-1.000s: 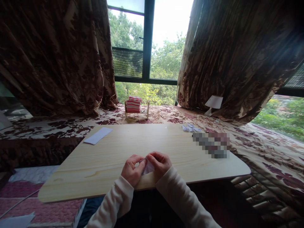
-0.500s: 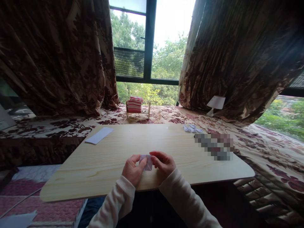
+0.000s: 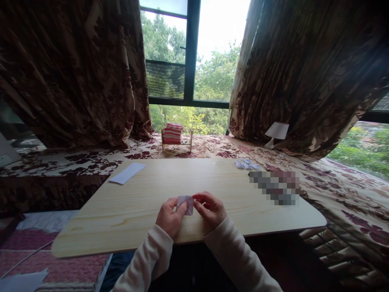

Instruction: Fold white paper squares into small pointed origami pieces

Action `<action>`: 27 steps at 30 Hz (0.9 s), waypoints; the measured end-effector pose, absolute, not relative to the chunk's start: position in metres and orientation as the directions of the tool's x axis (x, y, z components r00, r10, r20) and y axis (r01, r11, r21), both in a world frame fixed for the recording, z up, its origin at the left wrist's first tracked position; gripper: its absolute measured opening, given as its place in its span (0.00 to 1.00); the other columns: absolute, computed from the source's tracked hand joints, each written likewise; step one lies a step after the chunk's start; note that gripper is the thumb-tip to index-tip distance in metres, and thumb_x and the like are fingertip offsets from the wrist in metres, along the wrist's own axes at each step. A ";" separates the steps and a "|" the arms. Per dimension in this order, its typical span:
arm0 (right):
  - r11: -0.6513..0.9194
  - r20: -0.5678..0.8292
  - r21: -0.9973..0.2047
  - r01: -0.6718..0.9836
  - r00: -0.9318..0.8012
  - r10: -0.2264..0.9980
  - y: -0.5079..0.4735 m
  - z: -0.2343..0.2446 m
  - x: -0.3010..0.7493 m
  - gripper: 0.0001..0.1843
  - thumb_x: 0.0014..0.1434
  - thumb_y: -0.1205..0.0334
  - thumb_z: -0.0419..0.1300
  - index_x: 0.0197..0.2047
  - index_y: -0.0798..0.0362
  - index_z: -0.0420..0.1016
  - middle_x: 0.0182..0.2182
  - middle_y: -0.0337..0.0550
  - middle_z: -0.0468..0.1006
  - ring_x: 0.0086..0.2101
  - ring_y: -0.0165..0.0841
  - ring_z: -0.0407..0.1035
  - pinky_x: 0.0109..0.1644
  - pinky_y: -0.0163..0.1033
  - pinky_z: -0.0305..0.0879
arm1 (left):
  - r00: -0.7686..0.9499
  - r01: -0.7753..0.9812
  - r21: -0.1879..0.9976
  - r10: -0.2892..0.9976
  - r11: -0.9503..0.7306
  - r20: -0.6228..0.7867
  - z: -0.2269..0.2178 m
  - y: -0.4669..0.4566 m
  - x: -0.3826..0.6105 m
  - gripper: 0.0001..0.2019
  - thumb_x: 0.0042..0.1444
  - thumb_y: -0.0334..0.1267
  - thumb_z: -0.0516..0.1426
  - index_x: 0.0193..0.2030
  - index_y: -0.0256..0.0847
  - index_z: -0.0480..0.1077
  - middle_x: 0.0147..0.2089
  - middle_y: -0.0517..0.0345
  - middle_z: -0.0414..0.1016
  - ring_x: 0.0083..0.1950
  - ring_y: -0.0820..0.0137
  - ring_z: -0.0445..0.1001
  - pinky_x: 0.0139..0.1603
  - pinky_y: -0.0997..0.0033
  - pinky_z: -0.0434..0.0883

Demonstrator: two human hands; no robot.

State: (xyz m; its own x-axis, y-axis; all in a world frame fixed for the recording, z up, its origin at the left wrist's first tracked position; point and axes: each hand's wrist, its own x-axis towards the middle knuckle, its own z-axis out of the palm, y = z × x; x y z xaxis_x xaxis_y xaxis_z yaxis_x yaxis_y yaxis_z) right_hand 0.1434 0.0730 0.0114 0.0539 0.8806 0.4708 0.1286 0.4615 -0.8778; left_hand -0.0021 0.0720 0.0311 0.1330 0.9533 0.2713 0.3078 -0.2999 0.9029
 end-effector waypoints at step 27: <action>0.594 0.642 -0.692 0.410 -0.025 0.766 0.074 0.010 0.142 0.08 0.44 0.71 0.56 0.31 0.53 0.71 0.20 0.35 0.66 0.20 0.25 0.61 0.20 0.29 0.58 | 0.088 0.402 0.866 0.954 -0.298 0.288 0.033 0.072 0.001 0.10 0.46 0.38 0.53 0.26 0.36 0.74 0.26 0.58 0.69 0.30 0.69 0.67 0.33 0.72 0.64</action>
State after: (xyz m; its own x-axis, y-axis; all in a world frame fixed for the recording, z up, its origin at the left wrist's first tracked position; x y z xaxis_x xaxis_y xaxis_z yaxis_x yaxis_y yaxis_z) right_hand 0.1418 0.0739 0.0098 -0.0248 0.7659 0.6424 0.4098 0.5939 -0.6923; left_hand 0.0008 0.0721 0.0327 0.0875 0.9536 0.2879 0.4018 -0.2983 0.8658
